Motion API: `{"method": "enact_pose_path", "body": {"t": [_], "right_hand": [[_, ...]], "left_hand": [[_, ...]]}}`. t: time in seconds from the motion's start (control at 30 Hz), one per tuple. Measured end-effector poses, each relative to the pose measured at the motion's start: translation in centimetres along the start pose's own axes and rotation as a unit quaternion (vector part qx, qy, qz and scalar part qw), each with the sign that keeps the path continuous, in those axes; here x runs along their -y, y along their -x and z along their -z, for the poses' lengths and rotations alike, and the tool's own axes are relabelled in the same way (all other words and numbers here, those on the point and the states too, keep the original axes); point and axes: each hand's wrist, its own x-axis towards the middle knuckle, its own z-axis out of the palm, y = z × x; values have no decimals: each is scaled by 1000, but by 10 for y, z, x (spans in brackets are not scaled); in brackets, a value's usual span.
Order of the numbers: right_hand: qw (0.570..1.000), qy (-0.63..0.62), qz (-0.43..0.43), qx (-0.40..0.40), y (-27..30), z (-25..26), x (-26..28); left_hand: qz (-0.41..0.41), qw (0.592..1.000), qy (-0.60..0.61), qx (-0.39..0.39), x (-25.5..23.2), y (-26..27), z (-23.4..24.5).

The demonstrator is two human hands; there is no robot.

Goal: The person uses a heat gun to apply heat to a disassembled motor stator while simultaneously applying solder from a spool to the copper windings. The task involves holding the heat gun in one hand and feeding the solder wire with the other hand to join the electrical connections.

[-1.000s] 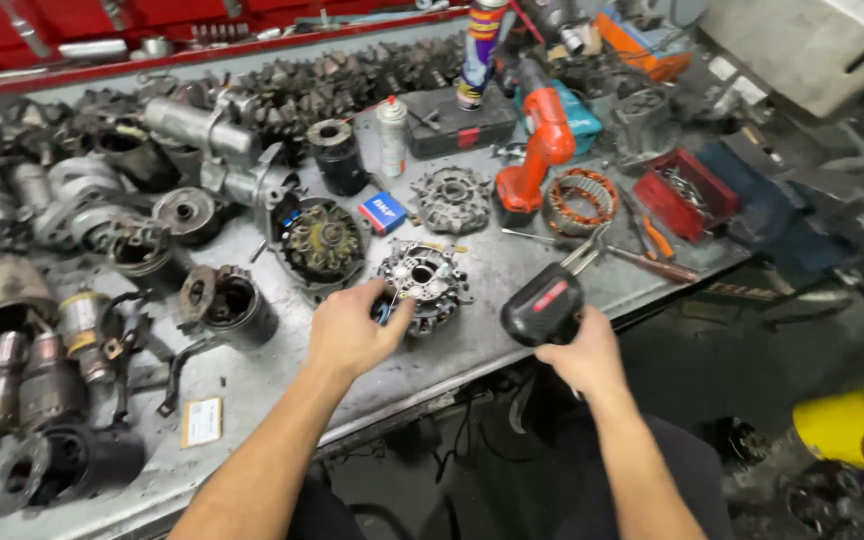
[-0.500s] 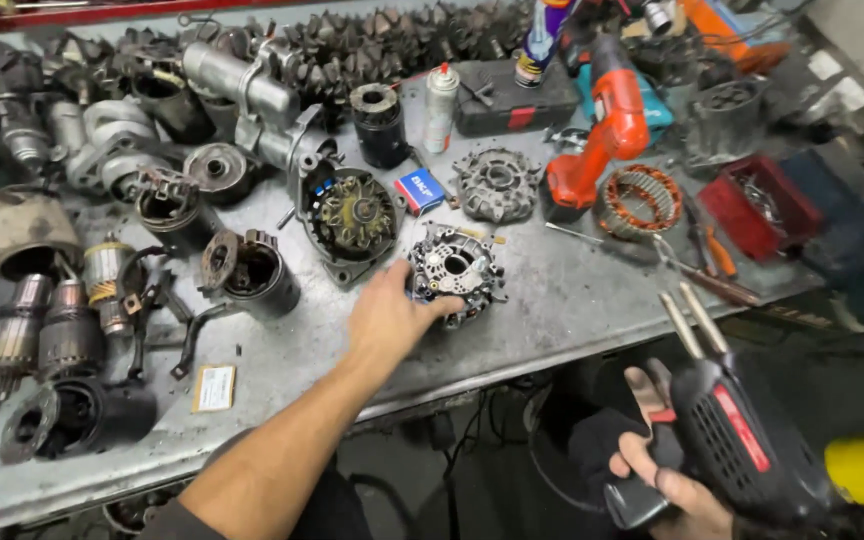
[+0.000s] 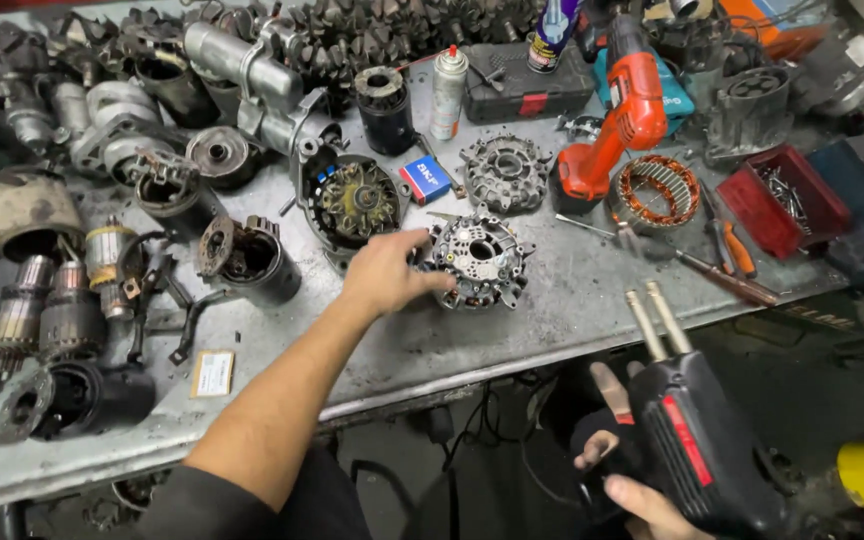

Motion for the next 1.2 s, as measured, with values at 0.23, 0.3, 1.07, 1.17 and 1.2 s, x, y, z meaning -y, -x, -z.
{"method": "enact_pose_path", "body": {"t": [0.23,0.3,1.07,1.17,1.2], "right_hand": [[944,76,-165,276,-19,69,6],[962,51,-127,235,-6,52,-4],[991,-79,-92,-47,2,-12,-12],[990,-96,-86,-51,5,-9,-14],[990,-105,-84,-51,5,-9,-15]], "left_hand": [[103,964,244,-21,-49,75,44],[114,960,254,-10,-43,92,33],[21,1000,11,16,-35,91,19],[52,998,19,29,-38,90,22],[60,998,15,25,-37,90,22]]}}
